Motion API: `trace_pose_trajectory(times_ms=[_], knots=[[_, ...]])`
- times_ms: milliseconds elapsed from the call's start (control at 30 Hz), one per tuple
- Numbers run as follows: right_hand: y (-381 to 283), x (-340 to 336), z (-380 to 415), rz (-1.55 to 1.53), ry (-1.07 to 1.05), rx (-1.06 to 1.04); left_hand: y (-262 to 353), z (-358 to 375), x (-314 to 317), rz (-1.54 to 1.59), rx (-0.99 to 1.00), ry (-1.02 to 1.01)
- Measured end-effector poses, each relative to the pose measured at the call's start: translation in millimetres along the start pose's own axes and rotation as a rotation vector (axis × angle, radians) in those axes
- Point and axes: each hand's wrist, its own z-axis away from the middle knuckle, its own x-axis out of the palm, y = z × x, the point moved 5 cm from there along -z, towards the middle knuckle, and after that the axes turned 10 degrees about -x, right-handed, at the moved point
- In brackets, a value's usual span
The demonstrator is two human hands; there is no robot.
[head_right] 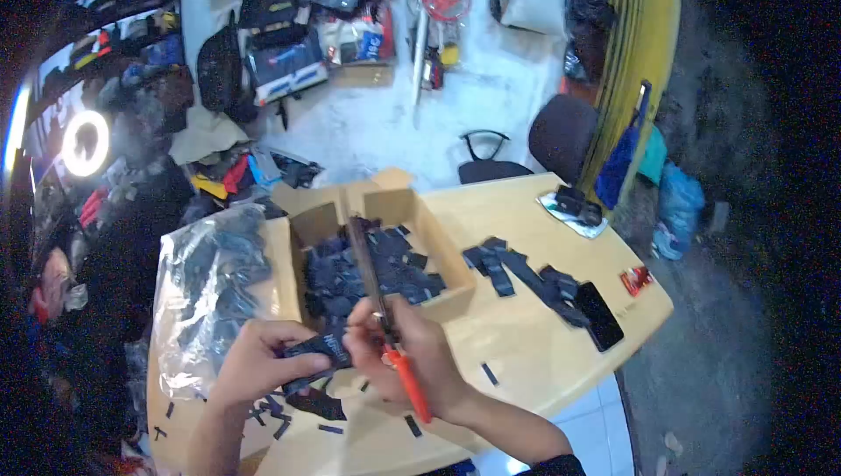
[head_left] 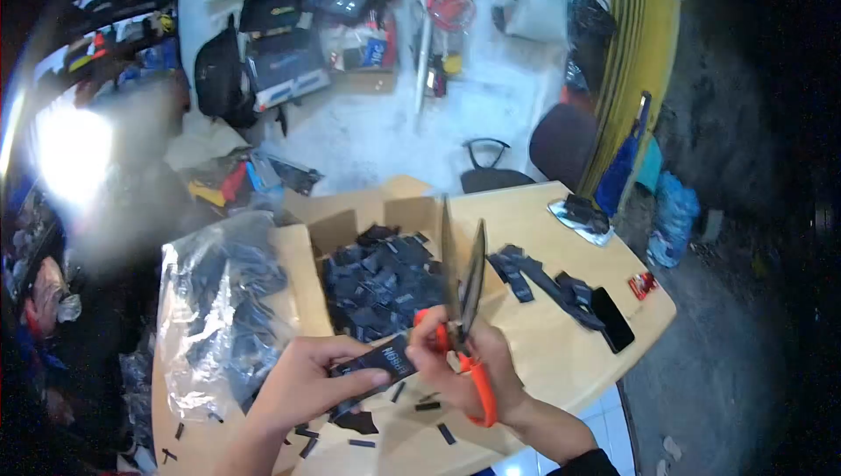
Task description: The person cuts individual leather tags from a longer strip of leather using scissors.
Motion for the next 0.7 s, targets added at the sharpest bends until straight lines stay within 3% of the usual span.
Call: trace_pose_trajectory(times_ms=[67,133,200,267,333,400,600,667,700], knots=[[4.6,-7.2,-10.7,0.092,0.143,-0.036,-2.2,-10.9,-11.3,0.009,-0.065,0.012],[18.4,-9.5,-21.5,-0.066,0.121,0.019,2.7,-23.5,-14.1,-0.014,0.072,-0.024],[23.8,-13.5,-31.1,0.126,0.087,-0.102,9.8,-29.5,-12.8,0.098,0.066,-0.062],[29.5,-16.5,-38.3,0.181,0.083,-0.086,10.4,-40.1,-15.7,0.060,0.135,0.009],[39.5,-22.2,-41.8,0.202,0.151,-0.137,11.0,-50.8,-17.7,-0.042,0.077,0.035],[44.8,-24.5,-43.9,0.242,0.130,-0.075,8.1,-57.3,-13.6,0.137,0.007,-0.088],[50.0,-28.4,-45.6,0.257,0.242,-0.007,-15.7,-74.5,-11.3,0.264,-0.059,-0.102],[53.0,-33.5,-46.3,0.250,0.258,-0.035,-10.2,-75.1,-13.1,0.179,0.033,-0.105],[50.1,-35.4,-46.2,0.284,0.231,0.057,-12.1,-77.0,-12.9,0.184,0.031,-0.107]])
